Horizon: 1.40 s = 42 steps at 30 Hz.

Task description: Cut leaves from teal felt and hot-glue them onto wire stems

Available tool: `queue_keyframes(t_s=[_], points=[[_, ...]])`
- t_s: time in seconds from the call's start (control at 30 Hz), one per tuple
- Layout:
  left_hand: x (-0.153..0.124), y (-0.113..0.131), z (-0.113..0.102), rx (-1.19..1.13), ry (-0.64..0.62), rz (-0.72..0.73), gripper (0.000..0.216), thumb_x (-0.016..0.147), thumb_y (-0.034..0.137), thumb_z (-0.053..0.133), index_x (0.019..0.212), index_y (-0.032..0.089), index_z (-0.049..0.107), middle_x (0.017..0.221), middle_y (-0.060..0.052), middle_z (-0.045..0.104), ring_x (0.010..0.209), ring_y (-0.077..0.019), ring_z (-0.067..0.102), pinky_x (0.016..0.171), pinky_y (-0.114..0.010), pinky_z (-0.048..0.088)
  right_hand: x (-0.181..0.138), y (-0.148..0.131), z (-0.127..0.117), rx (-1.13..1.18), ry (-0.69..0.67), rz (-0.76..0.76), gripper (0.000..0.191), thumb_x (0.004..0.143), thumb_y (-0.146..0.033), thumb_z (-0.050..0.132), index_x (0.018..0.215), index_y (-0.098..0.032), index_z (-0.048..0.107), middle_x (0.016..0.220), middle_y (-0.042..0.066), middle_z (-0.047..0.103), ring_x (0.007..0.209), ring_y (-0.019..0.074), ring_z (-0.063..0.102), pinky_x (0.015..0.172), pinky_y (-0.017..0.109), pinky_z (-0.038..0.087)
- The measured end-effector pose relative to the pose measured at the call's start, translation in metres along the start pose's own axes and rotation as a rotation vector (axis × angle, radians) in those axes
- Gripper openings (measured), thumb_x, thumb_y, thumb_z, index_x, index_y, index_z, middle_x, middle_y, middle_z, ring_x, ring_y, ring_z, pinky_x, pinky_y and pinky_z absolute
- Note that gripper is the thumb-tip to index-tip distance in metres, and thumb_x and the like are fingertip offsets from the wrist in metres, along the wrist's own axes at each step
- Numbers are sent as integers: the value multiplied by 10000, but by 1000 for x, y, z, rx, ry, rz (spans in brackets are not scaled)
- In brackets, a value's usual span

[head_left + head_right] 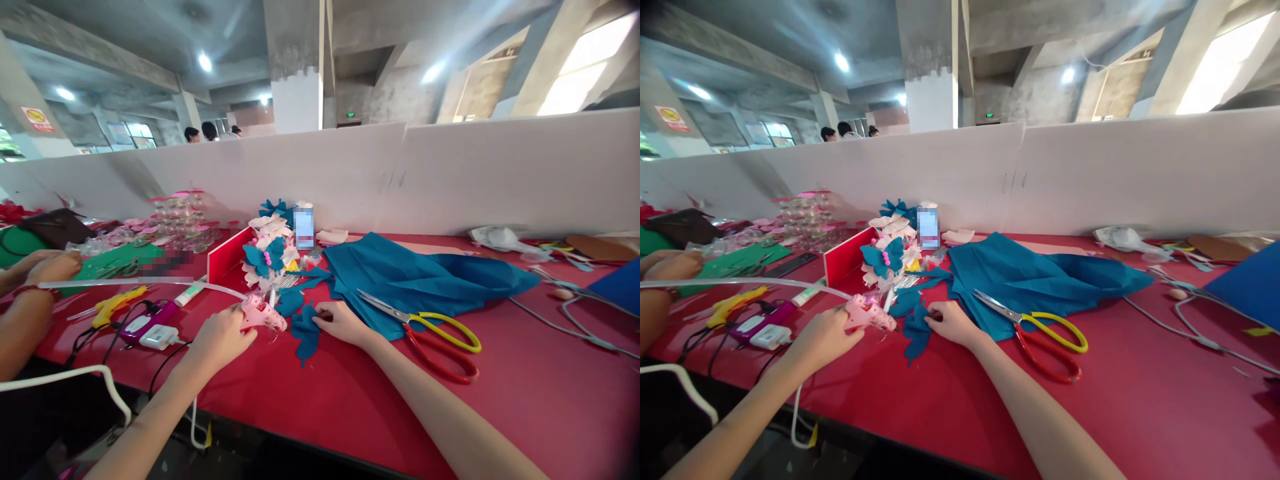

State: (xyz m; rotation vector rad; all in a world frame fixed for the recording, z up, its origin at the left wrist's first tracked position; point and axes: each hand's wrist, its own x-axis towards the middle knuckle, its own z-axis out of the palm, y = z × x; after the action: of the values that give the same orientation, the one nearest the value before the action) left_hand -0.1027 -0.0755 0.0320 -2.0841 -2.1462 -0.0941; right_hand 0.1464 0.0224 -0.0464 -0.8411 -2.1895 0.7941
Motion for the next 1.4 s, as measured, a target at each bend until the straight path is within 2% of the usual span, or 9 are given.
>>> queue_keyframes(t_s=[0.2, 0.8, 1.4], points=[[2, 2, 9, 32, 0, 33, 246, 786, 271, 477, 965, 162, 604, 904, -122, 688, 818, -266, 673, 673, -299, 469, -1, -5, -2, -15, 2, -8, 127, 808, -260, 546, 715, -174, 555, 689, 13, 605, 666, 156, 593, 571, 224, 433], [4, 5, 9, 104, -6, 41, 312, 811, 233, 437, 1070, 137, 582, 949, -148, 680, 807, -278, 680, 644, -297, 476, 0, 1, 1, -28, 13, -29, 138, 810, -249, 547, 693, -175, 542, 666, 4, 586, 632, 142, 575, 547, 214, 402], [4, 5, 8, 111, -18, 56, 276, 815, 221, 440, 1015, 127, 604, 910, -152, 682, 791, -280, 681, 650, -309, 490, 0, -5, -1, -26, 6, -20, 151, 804, -229, 537, 661, -186, 513, 643, -2, 580, 604, 134, 557, 528, 212, 387]])
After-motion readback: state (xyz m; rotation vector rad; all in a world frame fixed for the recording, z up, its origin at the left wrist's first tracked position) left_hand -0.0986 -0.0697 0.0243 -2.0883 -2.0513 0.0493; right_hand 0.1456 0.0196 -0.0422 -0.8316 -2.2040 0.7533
